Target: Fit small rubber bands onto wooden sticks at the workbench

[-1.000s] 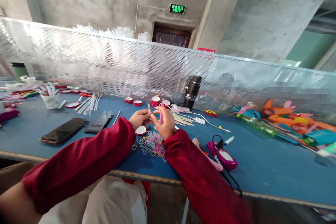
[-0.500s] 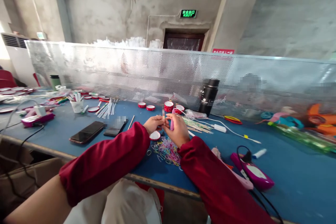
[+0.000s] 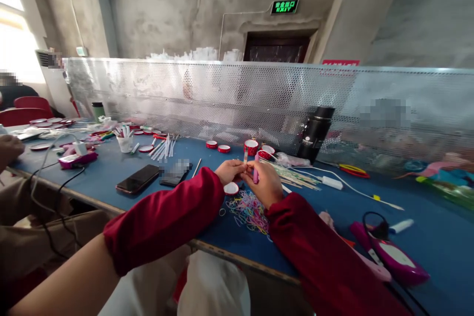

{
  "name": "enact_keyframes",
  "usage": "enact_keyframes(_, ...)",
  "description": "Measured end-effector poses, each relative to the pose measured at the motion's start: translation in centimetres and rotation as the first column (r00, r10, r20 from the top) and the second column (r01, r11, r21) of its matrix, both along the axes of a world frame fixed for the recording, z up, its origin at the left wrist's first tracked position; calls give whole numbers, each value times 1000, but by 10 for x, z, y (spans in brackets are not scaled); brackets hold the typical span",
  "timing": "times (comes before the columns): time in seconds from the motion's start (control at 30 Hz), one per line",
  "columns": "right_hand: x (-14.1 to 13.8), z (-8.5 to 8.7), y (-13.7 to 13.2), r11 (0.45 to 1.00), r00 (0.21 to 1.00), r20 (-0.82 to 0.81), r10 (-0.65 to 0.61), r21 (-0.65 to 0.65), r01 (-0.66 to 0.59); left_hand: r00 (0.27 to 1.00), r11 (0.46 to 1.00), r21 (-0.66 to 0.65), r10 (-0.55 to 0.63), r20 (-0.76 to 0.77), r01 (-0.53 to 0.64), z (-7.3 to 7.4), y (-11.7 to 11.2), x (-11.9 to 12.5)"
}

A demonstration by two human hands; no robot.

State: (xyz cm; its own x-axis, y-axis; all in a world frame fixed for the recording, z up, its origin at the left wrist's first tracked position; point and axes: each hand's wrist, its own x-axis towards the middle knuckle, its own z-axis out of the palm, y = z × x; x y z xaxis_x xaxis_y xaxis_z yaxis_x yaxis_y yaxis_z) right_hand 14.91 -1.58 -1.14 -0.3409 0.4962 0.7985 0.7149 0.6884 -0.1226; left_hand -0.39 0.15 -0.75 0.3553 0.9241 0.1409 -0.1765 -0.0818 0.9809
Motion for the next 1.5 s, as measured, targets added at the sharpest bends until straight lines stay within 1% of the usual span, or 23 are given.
enact_keyframes(0.1,1,-1,2,1000,1000,0,7,8,-7,999,1000,17,25,-46,-24,2,-2,-1)
enact_keyframes(0.27,0,-3,2,1000,1000,7,-10,15,10,994,997,29,71,-79,-69,10,-12,-2)
enact_keyframes(0.43,-1,-5,2,999,999,11,-32,36,31,976,989,91,127,-177,-113,17,-22,-4)
enact_keyframes(0.6,-1,-5,4,998,999,29,-25,60,23,976,987,125,120,-182,-99,22,-29,-6)
enact_keyframes(0.77,-1,-6,5,998,999,45,-30,62,28,975,977,178,147,-164,-117,31,-45,-10)
enact_keyframes(0.9,-1,-8,5,997,997,64,-53,57,49,974,985,144,124,-191,-97,35,-52,-10)
enact_keyframes(1.03,-1,-8,4,996,995,78,-69,65,64,966,989,94,131,-225,-113,28,-42,-5)
enact_keyframes(1.27,-2,-9,3,994,987,131,-96,65,88,972,996,59,79,-220,-67,7,-11,-4)
enact_keyframes(1.37,-4,-10,2,992,982,153,-113,70,104,978,999,37,27,-205,-20,-1,-2,-5)
enact_keyframes(1.5,-5,-10,-2,991,975,179,-134,50,127,981,1000,31,5,-193,1,-7,5,-5)
